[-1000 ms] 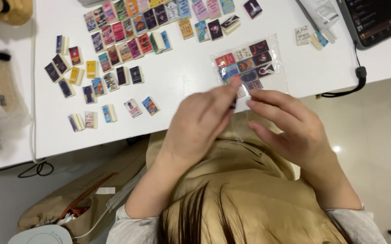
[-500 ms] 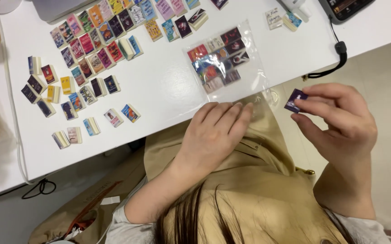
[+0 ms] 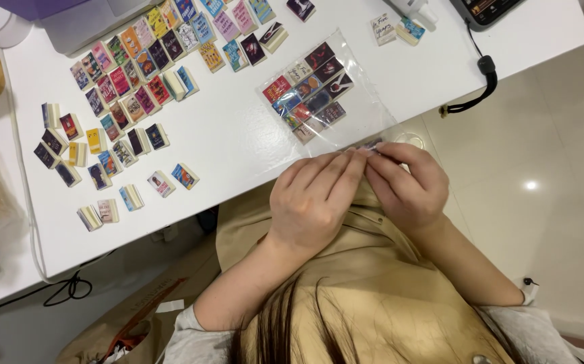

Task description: Organizing small miniature book stickers by carefully placing them into a clear plastic sleeve on a desk.

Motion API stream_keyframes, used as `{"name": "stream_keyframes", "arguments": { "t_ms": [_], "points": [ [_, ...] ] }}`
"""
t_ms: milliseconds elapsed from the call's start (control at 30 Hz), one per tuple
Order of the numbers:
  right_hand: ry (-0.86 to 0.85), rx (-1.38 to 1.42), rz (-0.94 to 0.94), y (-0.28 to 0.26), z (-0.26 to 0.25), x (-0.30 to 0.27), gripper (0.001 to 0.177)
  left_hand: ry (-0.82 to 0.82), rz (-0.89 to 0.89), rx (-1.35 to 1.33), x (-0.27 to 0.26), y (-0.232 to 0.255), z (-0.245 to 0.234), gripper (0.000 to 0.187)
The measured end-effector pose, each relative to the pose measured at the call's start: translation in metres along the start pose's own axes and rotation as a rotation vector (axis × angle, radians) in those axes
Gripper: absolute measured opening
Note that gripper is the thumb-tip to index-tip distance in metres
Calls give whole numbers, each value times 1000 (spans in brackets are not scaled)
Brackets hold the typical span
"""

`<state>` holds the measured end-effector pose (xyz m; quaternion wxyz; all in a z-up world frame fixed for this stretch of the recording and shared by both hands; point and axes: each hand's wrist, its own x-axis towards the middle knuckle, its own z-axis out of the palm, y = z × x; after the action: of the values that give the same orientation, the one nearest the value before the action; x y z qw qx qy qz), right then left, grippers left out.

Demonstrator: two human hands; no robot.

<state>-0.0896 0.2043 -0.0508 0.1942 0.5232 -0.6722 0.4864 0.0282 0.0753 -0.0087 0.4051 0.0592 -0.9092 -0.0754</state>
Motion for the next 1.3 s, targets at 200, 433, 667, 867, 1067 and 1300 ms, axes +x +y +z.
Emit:
{"name": "stream_keyframes", "arguments": {
  "t_ms": [200, 433, 667, 867, 1067, 1300],
  "points": [
    [50, -346, -160, 16, 7, -6, 7, 34, 18, -18, 2, 1, 6, 25],
    [-183, -548, 43, 11, 8, 4, 40, -27, 58, -70, 11, -4, 0, 19],
    [-358, -502, 176, 9, 6, 14, 42, -112, 102, -233, 16, -20, -2, 39],
    [-473, -388, 266, 4, -3, 25, 43, -518, -191, -29, 17, -44, 13, 57],
    [-542, -462, 200, 6, -7, 33, 39, -607, -133, -11, 17, -48, 17, 54],
    [-623, -535, 197, 15, -9, 21, 43, -614, -126, 27, 20, -46, 14, 54]
  ]
}}
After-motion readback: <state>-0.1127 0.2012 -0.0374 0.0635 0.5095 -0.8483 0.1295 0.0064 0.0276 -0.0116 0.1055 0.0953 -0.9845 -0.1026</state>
